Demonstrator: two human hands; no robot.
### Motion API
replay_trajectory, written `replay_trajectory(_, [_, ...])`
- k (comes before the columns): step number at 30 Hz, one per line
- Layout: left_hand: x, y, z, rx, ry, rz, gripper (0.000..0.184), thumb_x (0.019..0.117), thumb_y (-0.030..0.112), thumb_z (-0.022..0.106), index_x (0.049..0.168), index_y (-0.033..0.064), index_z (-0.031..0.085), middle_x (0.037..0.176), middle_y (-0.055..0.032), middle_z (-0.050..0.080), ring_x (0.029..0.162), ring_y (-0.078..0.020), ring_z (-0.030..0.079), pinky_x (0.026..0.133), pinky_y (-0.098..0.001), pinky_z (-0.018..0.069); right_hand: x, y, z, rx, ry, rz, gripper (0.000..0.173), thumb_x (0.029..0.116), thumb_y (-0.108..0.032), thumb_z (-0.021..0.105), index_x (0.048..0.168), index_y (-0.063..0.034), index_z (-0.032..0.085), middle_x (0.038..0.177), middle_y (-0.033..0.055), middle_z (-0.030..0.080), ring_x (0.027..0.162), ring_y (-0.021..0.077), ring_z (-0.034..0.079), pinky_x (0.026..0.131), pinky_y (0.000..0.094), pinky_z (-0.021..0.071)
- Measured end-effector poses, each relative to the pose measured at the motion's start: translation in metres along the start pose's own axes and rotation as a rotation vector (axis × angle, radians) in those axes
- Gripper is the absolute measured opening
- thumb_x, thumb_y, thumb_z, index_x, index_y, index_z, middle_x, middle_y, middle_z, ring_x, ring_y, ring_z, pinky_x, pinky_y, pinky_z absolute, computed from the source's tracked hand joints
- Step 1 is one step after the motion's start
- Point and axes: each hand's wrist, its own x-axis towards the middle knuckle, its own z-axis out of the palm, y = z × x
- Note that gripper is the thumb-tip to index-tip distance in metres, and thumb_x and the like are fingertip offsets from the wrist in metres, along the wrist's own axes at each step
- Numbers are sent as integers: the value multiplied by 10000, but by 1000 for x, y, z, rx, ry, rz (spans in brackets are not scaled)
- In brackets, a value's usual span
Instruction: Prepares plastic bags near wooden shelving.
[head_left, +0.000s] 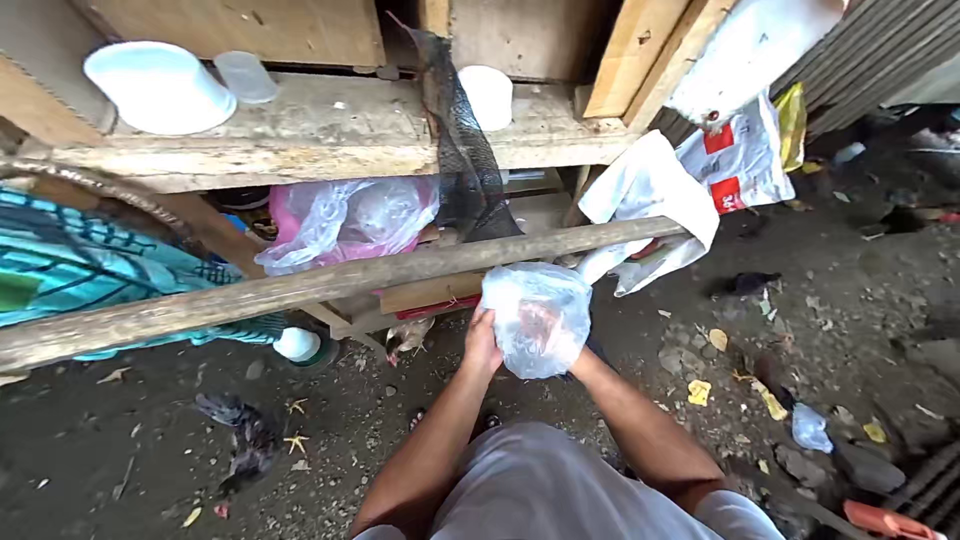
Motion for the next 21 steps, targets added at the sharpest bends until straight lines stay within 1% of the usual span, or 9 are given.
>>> replay_trajectory(2, [4, 1, 6, -30, 52, 24, 413, 1134, 246, 284, 1503, 90, 389, 1194, -153, 663, 1038, -228, 680, 883, -437, 585, 79, 74, 23, 346, 407, -752, 382, 919, -67, 681, 1174, 201, 584, 1062, 296, 675, 990, 225, 675, 900, 244, 540])
replay_trajectory(4, [4, 0, 10, -22, 73, 41, 435, 1135, 276, 289, 1514, 82, 380, 1224, -148, 653, 1062, -212, 671, 894, -421, 581, 84, 70, 13, 615, 356, -616, 575, 870, -78, 728, 1348, 142, 497, 1226, 209, 659, 1145, 152, 645, 1020, 274, 521])
replay_trajectory(7, [2, -7, 19, -9, 56, -14, 452, 1132, 319, 302, 1483, 60, 422, 1224, -149, 659, 1070, -211, 669, 907, -420, 576, 69, 61, 7, 965, 215, -450, 512, 931, -5, 643, 1399, 40, 441, 1179, 114, 664, 1067, 105, 665, 942, 294, 577])
replay_trajectory(9, [0, -14, 26, 22, 41, -50, 462, 1127, 344, 318, 1441, 42, 472, 1180, -152, 675, 1036, -217, 680, 884, -423, 584, 62, 64, 9, 920, 195, -354, 396, 961, 5, 609, 1338, 56, 497, 1113, 122, 662, 1003, 102, 652, 888, 279, 565])
replay_trajectory(12, [-2, -20, 30, 66, -11, -56, 443, 1126, 323, 338, 1419, 30, 497, 1142, -144, 685, 998, -190, 689, 862, -395, 594, 37, 53, -9, 605, 81, -191, 396, 1011, -6, 578, 1392, 79, 512, 1290, 189, 622, 1130, 133, 595, 1032, 279, 462])
replay_trajectory(14, [1, -21, 29, 33, -21, -24, 438, 1123, 334, 347, 1370, 23, 534, 1094, -128, 702, 968, -174, 699, 841, -376, 603, 44, 63, -7, 648, 103, -245, 337, 1023, -39, 574, 1341, 71, 553, 1230, 174, 647, 1099, 127, 615, 997, 292, 496])
replay_trajectory(16, [8, -19, 24, -29, -4, -2, 459, 1117, 366, 358, 1349, 21, 550, 1109, -137, 710, 995, -195, 704, 860, -396, 603, 58, 75, -3, 857, 202, -397, 302, 969, -31, 607, 1257, 54, 572, 1081, 110, 678, 994, 105, 655, 894, 285, 565])
replay_trajectory(18, [14, -17, 19, -71, 9, 24, 493, 1114, 407, 337, 1342, 24, 549, 1110, -141, 710, 1000, -213, 706, 864, -415, 605, 65, 76, -12, 1032, 154, -460, 191, 1007, -17, 538, 1191, 5, 584, 985, 80, 715, 902, 127, 701, 821, 331, 608])
replay_trajectory(21, [20, -17, 8, -82, -98, 44, 580, 1097, 501, 292, 1424, 66, 491, 1197, -145, 693, 1080, -229, 693, 912, -443, 597, 67, 81, -28, 1111, 71, -442, 291, 1078, -66, 403, 1339, -33, 526, 1032, 94, 699, 904, 169, 702, 814, 369, 611])
